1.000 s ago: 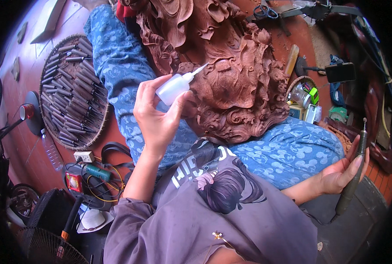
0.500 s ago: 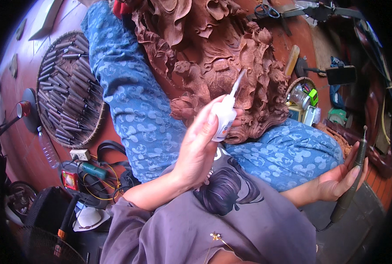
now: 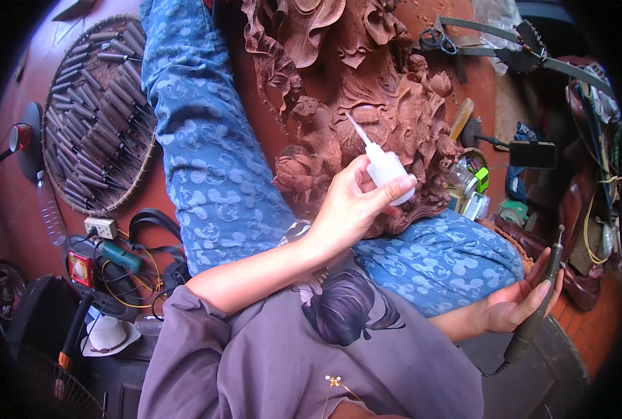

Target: The person uses a rotary carving tool to refine details on a large wooden sculpture of a figure with flowing robes. They occasionally pause to apply a liquid from a small bottle to the surface and then resume carving.

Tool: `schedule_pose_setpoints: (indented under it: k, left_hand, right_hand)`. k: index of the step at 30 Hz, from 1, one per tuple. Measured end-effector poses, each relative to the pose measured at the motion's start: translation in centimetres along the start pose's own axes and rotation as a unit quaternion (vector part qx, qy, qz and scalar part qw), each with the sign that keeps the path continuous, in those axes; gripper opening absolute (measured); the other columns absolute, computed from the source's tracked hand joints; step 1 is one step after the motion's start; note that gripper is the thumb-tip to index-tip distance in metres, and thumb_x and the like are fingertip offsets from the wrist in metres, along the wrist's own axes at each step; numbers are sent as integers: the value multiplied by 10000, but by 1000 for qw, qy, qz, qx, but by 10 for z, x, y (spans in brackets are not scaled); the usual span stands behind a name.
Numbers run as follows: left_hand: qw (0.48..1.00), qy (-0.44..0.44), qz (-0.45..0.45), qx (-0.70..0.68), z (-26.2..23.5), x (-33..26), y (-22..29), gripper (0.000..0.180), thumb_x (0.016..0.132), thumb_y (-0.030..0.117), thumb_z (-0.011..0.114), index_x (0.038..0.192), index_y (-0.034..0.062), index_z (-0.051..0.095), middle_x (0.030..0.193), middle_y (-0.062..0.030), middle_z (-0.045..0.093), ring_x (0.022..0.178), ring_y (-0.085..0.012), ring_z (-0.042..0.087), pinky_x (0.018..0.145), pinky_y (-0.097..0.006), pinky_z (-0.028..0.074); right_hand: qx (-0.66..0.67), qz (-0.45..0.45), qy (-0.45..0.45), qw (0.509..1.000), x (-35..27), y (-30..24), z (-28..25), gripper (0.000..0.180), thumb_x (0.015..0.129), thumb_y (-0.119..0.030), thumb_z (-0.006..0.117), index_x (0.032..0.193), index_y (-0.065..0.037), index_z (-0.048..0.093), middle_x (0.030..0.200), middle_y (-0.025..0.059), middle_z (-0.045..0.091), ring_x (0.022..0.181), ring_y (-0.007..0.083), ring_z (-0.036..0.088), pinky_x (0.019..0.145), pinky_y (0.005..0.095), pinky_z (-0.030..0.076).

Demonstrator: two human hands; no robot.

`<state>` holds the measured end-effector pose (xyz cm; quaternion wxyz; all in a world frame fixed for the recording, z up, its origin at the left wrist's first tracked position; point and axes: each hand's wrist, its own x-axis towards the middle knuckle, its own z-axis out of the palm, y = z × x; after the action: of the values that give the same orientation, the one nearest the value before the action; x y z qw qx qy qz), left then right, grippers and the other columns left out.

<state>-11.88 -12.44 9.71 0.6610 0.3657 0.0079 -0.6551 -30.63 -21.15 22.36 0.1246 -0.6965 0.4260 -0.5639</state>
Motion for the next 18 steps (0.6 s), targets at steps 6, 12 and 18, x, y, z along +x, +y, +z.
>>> schedule_pose_setpoints:
  k: [6, 12, 18]
  left_hand:
    - [998, 8, -35, 41, -8, 6, 7, 455, 891, 463, 487, 1001, 24, 530, 778, -2, 542, 624, -42, 472, 535, -180, 387]
    - [996, 43, -71, -26, -11, 5, 0, 460, 911, 477, 431, 994, 34, 524, 757, -45, 569, 547, -47, 432, 478, -167, 330]
    - [996, 19, -65, -56, -11, 2, 4, 474, 935, 473, 360, 1016, 27, 497, 788, -107, 611, 537, -65, 451, 456, -171, 338]
  right_hand:
    - [-1, -7, -16, 1000, -1, -3, 7, 365, 852, -122, 470, 1091, 153, 451, 1076, 314, 502, 1028, 413, 534, 948, 448, 436]
    - [-1, -6, -29, 1000, -2, -3, 10, 376, 849, -139, 478, 1105, 135, 449, 1070, 311, 511, 1026, 397, 543, 950, 442, 436]
    - [-11, -2, -43, 999, -3, -4, 12, 385, 838, -149, 490, 1105, 126, 451, 1081, 304, 514, 1030, 386, 547, 958, 431, 428]
